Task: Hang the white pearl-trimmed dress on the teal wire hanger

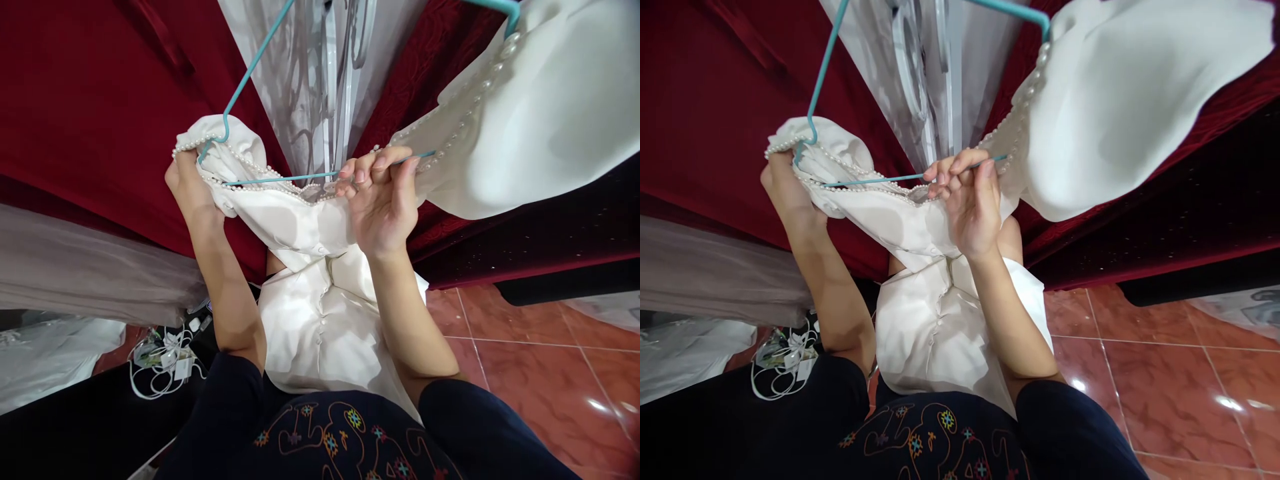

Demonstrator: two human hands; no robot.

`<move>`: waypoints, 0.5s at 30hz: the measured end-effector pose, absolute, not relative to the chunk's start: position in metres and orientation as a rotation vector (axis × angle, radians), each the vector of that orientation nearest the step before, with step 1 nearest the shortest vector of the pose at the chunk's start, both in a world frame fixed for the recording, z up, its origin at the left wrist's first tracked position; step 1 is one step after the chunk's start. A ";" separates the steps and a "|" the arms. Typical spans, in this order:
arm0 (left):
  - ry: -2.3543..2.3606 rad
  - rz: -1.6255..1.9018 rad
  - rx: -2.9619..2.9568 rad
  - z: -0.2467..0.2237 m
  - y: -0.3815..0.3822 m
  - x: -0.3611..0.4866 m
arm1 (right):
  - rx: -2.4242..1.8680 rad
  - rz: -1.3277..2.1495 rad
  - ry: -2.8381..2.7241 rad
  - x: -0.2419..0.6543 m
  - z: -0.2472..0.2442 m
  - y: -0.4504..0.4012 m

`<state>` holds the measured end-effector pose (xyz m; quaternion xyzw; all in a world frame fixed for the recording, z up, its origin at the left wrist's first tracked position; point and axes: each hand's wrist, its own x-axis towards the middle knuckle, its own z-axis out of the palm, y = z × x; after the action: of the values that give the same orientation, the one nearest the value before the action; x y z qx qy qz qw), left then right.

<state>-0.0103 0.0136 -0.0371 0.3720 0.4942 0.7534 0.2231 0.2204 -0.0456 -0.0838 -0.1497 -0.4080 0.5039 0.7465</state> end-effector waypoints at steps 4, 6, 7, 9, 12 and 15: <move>1.325 2.055 1.144 -0.027 0.014 -0.013 | -0.335 1.119 -0.916 0.219 -0.082 -0.047; 1.291 2.004 1.181 -0.024 0.014 -0.022 | -0.360 1.123 -0.911 0.218 -0.080 -0.049; 1.284 1.994 1.166 -0.024 0.015 -0.028 | -0.395 1.122 -0.908 0.218 -0.080 -0.050; 1.303 2.023 1.113 -0.031 0.016 -0.042 | -0.484 1.124 -0.907 0.218 -0.078 -0.052; 1.417 2.005 1.164 -0.054 0.014 -0.061 | -0.507 1.157 -0.884 0.217 -0.078 -0.051; 1.484 1.827 1.276 -0.079 0.005 -0.067 | -0.438 1.172 -0.858 0.216 -0.080 -0.047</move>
<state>-0.0670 0.0053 -0.0788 0.4637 0.5396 0.6640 0.2302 0.2159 -0.0472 -0.0804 -0.1984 -0.3889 0.5316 0.7258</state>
